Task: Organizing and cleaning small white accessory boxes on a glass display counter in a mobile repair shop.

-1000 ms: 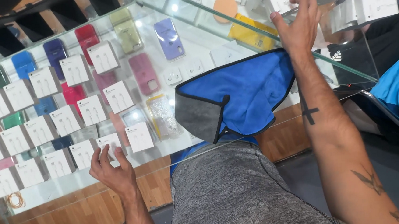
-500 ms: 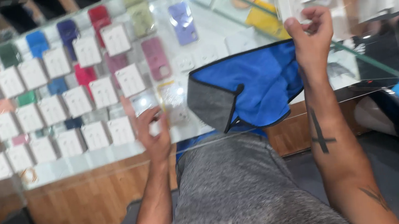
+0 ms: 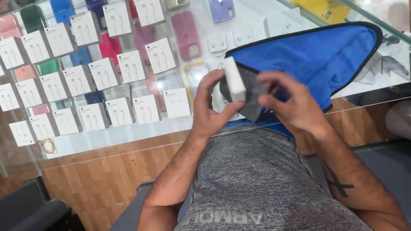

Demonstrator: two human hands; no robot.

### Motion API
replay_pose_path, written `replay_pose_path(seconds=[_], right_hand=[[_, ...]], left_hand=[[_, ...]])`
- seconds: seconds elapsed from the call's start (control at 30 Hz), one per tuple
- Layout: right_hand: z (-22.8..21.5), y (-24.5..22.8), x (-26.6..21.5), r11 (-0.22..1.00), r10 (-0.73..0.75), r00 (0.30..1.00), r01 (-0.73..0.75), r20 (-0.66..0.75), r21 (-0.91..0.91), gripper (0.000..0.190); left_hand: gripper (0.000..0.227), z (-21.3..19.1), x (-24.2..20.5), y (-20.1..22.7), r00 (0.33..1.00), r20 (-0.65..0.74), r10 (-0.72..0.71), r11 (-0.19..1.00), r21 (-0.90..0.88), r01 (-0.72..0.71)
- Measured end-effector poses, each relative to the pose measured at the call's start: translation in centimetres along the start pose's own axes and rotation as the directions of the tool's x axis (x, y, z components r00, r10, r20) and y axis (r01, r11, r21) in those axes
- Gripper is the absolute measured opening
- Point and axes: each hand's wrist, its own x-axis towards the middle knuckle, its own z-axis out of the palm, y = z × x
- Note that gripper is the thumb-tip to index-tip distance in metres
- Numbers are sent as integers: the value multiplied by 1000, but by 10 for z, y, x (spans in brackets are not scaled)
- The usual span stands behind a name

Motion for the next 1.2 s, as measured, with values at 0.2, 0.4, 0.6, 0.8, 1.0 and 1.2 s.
replay_pose_path(seconds=[0.2,0.4,0.6,0.8,1.0,1.2], right_hand=[[10,39,0,752,-83,991,-9,-108,-660,42],[7,58,-9,979,-171,957,192,-236,70,15],[37,54,-4,863,-403,830,485,-385,143,21],[48,-30,10,774,-632,727,610,-268,-170,18],[43,-36,7,691,-723,643,671,-255,-267,15],[36,-20,7,728,-686,687,650,-241,-218,10]], left_hand=[[63,-17,-25,-40,940,28,-340,743,-605,287],[53,-16,-33,-49,910,38,-412,619,-722,310],[46,-2,-39,-44,929,118,-350,680,-651,338],[40,-12,-30,-20,944,231,-233,875,-374,308],[39,-11,-23,3,943,251,-216,918,-276,284],[42,-22,-29,10,929,266,-258,892,-305,335]])
